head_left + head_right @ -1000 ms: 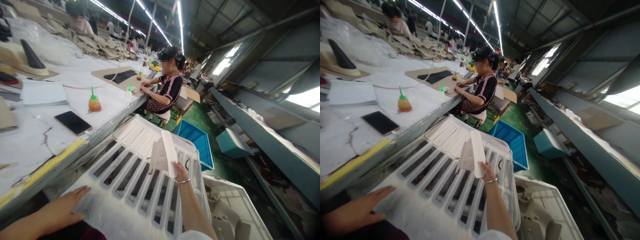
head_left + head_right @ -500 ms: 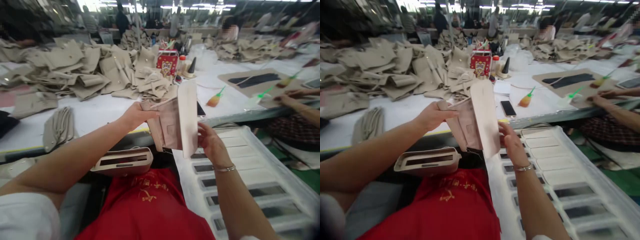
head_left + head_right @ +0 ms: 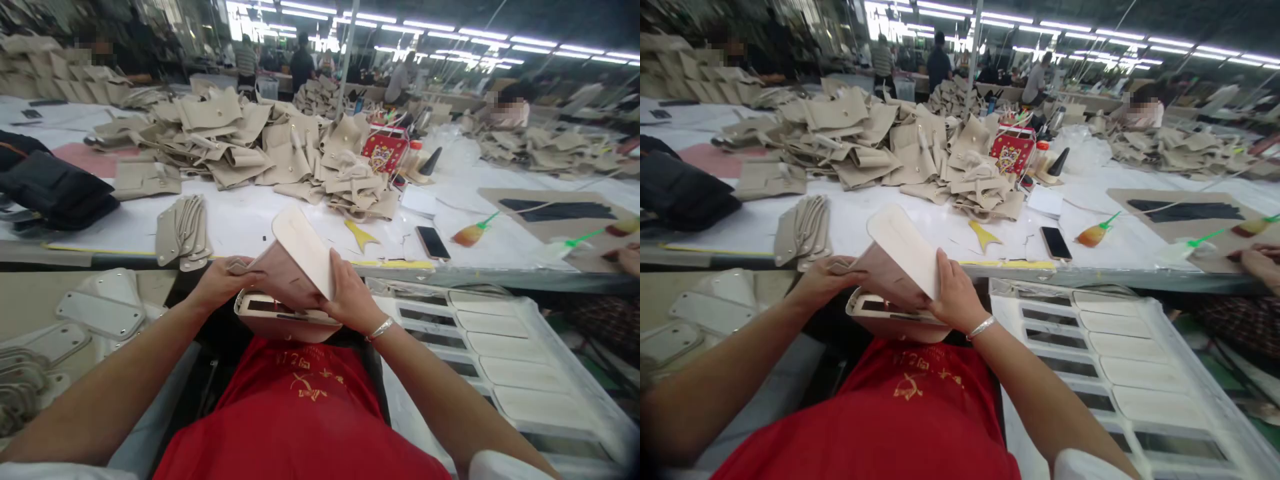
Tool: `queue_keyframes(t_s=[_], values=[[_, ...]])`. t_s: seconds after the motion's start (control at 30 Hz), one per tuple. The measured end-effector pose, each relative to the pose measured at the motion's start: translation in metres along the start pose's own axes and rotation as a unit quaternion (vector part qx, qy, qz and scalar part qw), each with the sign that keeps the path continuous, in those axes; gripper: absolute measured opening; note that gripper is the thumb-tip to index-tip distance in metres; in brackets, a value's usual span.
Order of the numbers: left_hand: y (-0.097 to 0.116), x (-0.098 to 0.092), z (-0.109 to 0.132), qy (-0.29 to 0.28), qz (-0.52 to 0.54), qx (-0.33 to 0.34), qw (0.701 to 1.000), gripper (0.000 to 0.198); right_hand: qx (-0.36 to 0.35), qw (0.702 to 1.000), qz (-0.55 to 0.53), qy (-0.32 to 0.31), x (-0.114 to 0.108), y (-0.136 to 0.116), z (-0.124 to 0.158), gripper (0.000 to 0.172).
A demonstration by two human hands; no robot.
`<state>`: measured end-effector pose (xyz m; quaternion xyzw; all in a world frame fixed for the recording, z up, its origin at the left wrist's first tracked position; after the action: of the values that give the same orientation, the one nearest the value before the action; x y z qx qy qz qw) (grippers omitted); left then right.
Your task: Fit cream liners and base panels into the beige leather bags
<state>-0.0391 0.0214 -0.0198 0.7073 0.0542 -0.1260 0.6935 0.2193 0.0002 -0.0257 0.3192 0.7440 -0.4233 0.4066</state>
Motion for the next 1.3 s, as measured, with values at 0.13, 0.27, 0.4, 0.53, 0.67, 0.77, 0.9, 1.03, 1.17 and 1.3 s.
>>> queue_keyframes(t_s=[0.13,0.27,0.4,0.53,0.67,0.77,0.9,1.03,1.17,1.3], values=[[-0.033,-0.009,-0.001,-0.048,-0.063,0.01,0.997,0.035,-0.026,0.993,0.109,-0.032,0.006,0.003,0.006,0.092],[-0.041,-0.021,0.002,-0.017,-0.117,0.025,0.993,0.032,-0.07,0.978,0.178,-0.079,0.007,0.0,0.009,0.094],[-0.051,-0.034,0.011,0.099,0.007,0.019,0.995,0.037,-0.133,0.966,0.205,-0.081,0.018,-0.012,0.0,0.093],[-0.076,-0.031,0.022,0.139,0.122,-0.028,0.982,0.044,-0.195,0.946,0.242,-0.088,0.035,-0.027,-0.014,0.061],[-0.09,-0.017,0.03,0.115,0.102,-0.046,0.987,0.053,-0.251,0.927,0.253,-0.117,0.041,-0.03,-0.014,0.05],[-0.097,-0.007,0.029,0.08,0.027,-0.067,0.994,0.056,-0.261,0.92,0.247,-0.155,0.04,-0.026,-0.01,0.051],[-0.102,0.001,0.019,0.061,-0.119,-0.063,0.989,0.053,-0.234,0.918,0.26,-0.186,0.041,-0.022,-0.011,0.06],[-0.104,-0.002,0.01,0.034,-0.191,-0.07,0.979,0.062,-0.238,0.914,0.26,-0.2,0.044,-0.031,-0.01,0.061],[-0.094,-0.008,0.015,0.02,-0.283,0.001,0.959,0.065,-0.258,0.909,0.247,-0.217,0.048,-0.042,-0.008,0.061],[-0.072,0.008,0.027,0.002,-0.347,0.144,0.927,0.041,-0.24,0.91,0.23,-0.25,0.056,-0.038,-0.011,0.056]])
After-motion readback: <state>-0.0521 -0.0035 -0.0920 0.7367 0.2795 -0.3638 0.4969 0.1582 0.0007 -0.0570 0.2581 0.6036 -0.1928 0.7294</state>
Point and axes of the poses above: each hand's wrist, its own z-axis away from the middle knuckle, its own x-axis out of the palm, y = z × x, the point moved 3 cm from there along -z, towards the middle knuckle, and after that the axes turned 3 degrees about z, right-handed, at the moved point
